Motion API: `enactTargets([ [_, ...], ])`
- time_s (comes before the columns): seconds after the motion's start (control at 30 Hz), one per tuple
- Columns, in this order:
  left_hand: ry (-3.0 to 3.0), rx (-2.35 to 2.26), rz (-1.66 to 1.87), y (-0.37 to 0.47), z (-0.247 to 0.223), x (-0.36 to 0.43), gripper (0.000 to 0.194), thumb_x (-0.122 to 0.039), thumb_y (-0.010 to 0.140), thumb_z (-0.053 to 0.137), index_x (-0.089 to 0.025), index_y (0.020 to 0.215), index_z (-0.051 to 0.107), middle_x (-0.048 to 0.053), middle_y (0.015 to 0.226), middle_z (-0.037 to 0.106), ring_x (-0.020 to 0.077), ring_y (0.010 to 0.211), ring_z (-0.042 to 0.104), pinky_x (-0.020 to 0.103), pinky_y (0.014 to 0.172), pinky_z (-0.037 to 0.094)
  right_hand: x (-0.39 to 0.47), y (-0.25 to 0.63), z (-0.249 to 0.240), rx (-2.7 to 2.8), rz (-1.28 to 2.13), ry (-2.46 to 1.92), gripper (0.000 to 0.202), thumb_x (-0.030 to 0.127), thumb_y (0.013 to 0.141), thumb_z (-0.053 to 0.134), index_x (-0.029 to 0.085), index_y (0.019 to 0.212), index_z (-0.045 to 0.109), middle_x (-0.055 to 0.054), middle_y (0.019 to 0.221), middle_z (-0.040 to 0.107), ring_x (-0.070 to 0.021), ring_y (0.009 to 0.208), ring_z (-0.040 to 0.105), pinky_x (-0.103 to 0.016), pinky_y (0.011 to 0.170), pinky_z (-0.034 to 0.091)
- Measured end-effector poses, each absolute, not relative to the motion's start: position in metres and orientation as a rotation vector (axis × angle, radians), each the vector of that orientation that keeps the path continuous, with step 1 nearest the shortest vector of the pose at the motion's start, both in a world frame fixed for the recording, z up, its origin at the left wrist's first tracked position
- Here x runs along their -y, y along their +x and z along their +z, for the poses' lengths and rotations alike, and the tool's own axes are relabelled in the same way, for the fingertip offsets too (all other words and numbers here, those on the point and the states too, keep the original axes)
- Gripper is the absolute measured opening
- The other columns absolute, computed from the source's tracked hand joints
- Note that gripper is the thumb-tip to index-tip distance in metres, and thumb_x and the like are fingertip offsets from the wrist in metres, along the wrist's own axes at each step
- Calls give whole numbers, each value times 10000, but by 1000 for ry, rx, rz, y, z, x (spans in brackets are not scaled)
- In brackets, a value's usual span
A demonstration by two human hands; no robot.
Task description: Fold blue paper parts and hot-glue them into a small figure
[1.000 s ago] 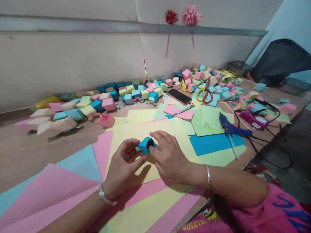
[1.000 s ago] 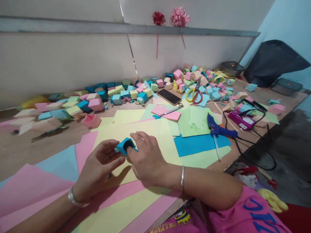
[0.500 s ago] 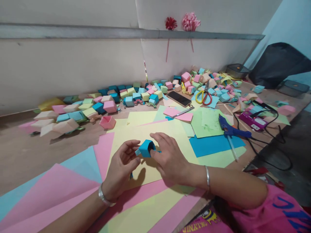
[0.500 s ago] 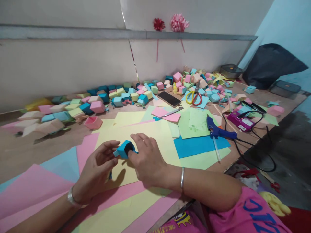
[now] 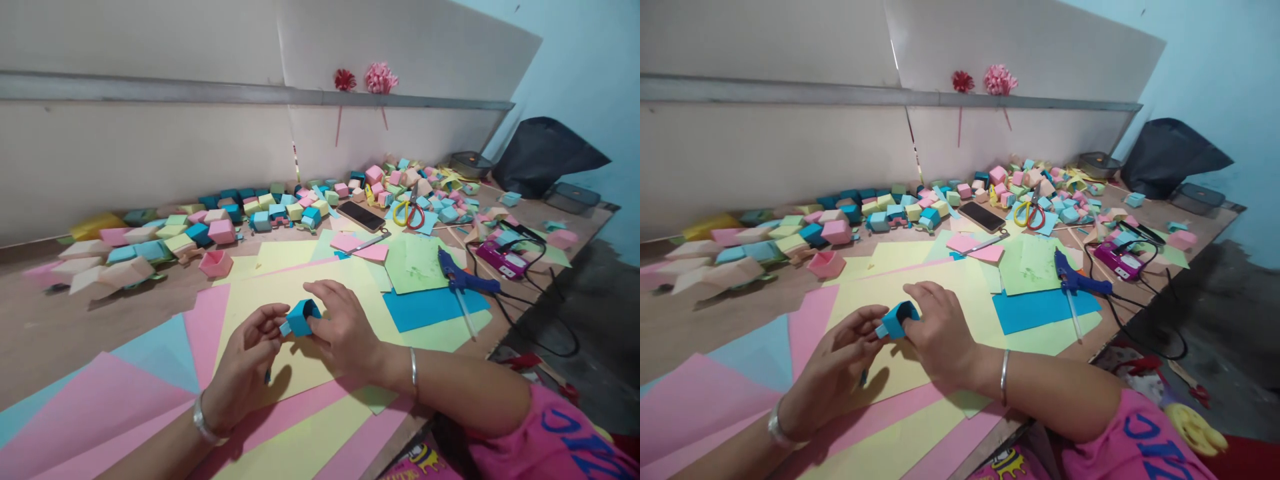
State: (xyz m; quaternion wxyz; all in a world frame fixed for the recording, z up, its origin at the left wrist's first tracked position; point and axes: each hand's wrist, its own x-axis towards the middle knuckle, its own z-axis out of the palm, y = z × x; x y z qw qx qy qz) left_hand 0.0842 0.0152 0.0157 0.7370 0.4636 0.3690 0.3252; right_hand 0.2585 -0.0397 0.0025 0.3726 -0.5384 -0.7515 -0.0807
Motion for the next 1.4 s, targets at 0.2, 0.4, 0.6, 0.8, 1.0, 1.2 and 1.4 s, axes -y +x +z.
enactTargets([
  [0.2, 722, -809, 662, 83, 22, -16, 359, -128, 598, 702, -192, 951, 693, 45, 936, 683, 166, 897, 621, 232, 806, 513, 38, 262, 10, 1885, -217, -1302, 183, 144, 864, 525, 158, 778, 686, -148, 1252, 583, -264, 1168, 490, -432, 917, 461],
  [0.4, 724, -789, 642, 85, 24, -16, 303, -111, 609, 688, -186, 900, 722, 35, 856, 690, 142, 816, 631, 207, 781, 521, 37, 263, 12, 1911, -227, -1254, 186, 174, 857, 540, 160, 753, 694, -141, 1193, 618, -262, 1108, 526, -425, 857, 501],
  [0.6, 716, -769, 605, 86, 23, -15, 287, -115, 641, 645, -172, 911, 723, 51, 858, 688, 149, 831, 632, 204, 765, 515, 36, 265, 12, 1934, -205, -1247, 192, 180, 857, 545, 169, 726, 685, -130, 1169, 631, -255, 1097, 525, -426, 846, 512],
  [0.8, 665, -703, 623, 85, 16, -17, 372, -53, 603, 582, -163, 931, 719, 63, 911, 685, 157, 871, 626, 213, 794, 502, 35, 269, 10, 1927, -142, -1231, 159, 136, 836, 548, 171, 791, 696, -138, 1161, 617, -248, 1090, 518, -443, 889, 505],
  [1.0, 559, -590, 627, 86, 7, -17, 392, -57, 593, 587, -138, 956, 711, 92, 981, 680, 180, 903, 619, 253, 810, 491, 36, 268, 9, 1960, -121, -1249, 160, 135, 855, 543, 175, 828, 696, -146, 1204, 582, -263, 1111, 504, -455, 875, 517],
  [1.2, 489, -575, 636, 85, 4, -19, 367, -42, 545, 583, -121, 882, 705, 91, 874, 701, 183, 825, 632, 270, 769, 472, 37, 263, 6, 2025, -199, -1245, 193, 112, 874, 525, 203, 941, 682, -137, 1244, 567, -280, 1149, 502, -499, 906, 510],
  [1.4, 445, -586, 681, 85, 3, -17, 339, -32, 501, 547, -120, 800, 681, 78, 777, 693, 177, 776, 617, 313, 818, 455, 37, 256, 5, 2059, -253, -1204, 212, 53, 843, 547, 191, 948, 669, -140, 1232, 576, -282, 1146, 518, -468, 880, 526],
])
